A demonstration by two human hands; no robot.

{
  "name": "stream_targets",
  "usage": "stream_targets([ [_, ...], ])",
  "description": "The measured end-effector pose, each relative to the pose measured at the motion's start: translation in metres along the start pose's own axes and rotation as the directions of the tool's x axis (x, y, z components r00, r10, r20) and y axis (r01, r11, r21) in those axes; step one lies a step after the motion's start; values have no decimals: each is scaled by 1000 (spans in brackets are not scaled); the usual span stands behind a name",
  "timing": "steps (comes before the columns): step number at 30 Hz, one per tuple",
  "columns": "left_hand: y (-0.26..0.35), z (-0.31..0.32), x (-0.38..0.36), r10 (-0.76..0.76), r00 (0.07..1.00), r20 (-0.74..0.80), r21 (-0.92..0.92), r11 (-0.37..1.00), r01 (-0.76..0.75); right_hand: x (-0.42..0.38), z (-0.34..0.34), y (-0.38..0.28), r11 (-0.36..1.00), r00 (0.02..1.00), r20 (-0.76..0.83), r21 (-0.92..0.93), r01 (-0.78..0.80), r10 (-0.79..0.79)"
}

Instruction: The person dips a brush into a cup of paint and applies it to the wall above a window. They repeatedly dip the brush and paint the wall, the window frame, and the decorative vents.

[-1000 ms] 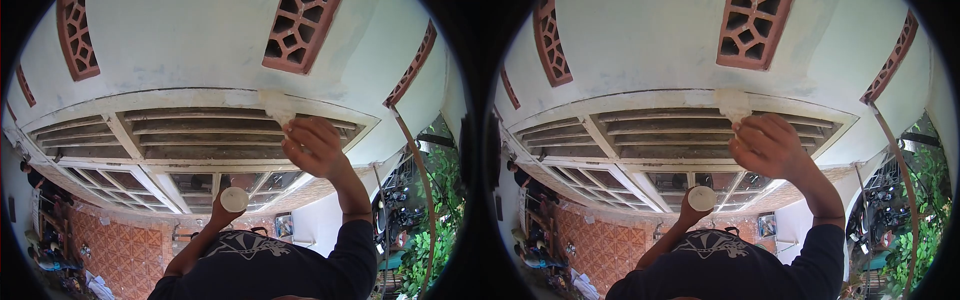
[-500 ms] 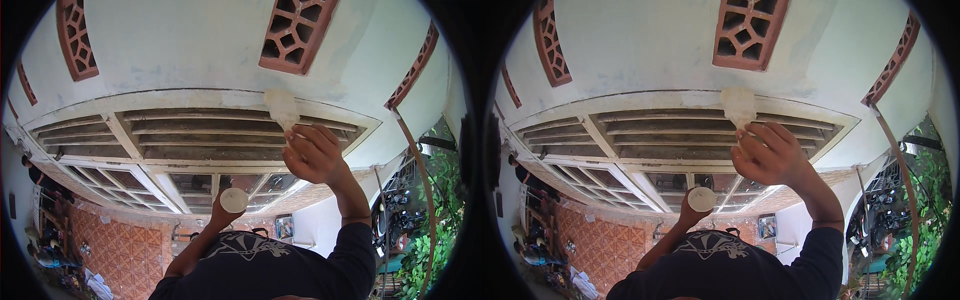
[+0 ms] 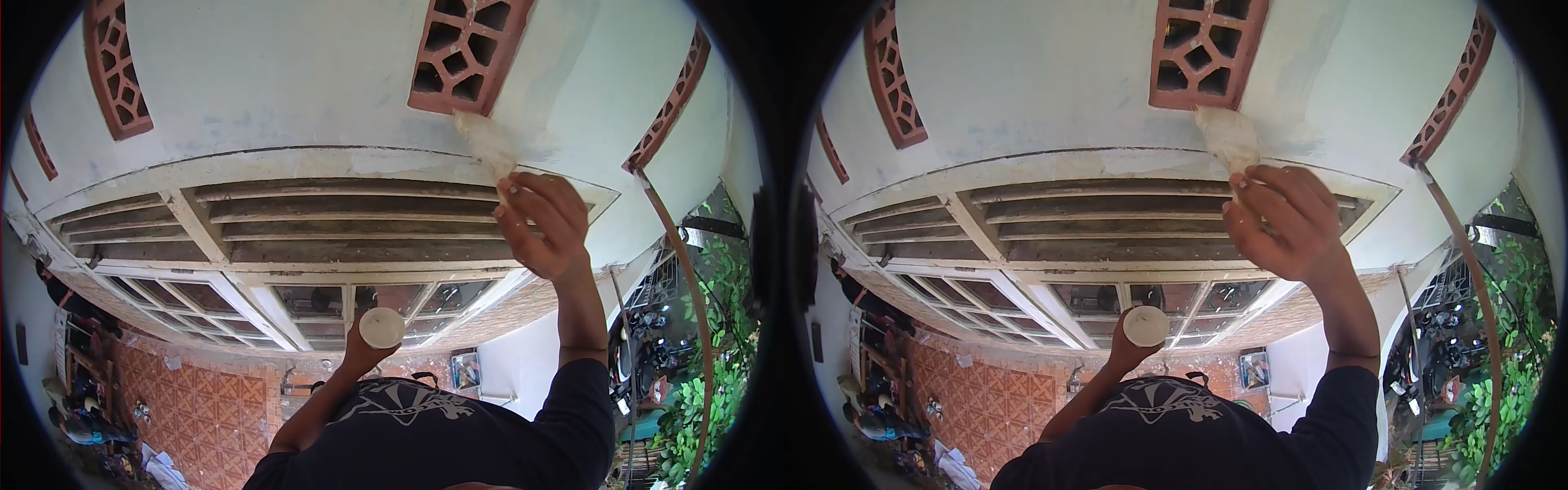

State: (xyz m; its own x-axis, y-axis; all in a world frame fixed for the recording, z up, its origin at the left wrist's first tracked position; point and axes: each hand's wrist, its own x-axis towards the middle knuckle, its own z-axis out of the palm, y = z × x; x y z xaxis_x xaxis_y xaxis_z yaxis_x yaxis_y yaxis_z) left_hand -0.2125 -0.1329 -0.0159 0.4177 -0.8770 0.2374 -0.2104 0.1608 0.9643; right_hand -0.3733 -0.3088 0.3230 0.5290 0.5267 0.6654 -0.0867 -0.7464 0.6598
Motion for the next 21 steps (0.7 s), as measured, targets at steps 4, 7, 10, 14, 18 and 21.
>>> stream_targets([
  [4, -3, 1, 0, -9, 1000, -14, 27, 1000, 9, -12, 0, -18, 999, 991, 133, 11, -34, 33],
  [7, -5, 3, 0, -7, 1000, -9, 36, 999, 8, -15, -4, -20, 991, 984, 174, 115, -61, 40],
  [10, -4, 5, 0, -4, 1000, 4, 29, 1000, 4, -12, -10, -10, 986, 979, 183, 128, -111, 87],
  [14, -8, 8, -1, -9, 1000, 2, 44, 999, 9, -11, -14, 3, 995, 992, 92, 49, -88, 83],
  [18, -10, 9, -2, 9, 1000, 0, 49, 999, -9, -14, -13, -2, 998, 993, 98, -24, -61, 63],
  [21, -6, 8, -1, 0, 1000, 6, 46, 999, 0, -22, -12, -13, 997, 985, 156, 30, -75, 69],
])
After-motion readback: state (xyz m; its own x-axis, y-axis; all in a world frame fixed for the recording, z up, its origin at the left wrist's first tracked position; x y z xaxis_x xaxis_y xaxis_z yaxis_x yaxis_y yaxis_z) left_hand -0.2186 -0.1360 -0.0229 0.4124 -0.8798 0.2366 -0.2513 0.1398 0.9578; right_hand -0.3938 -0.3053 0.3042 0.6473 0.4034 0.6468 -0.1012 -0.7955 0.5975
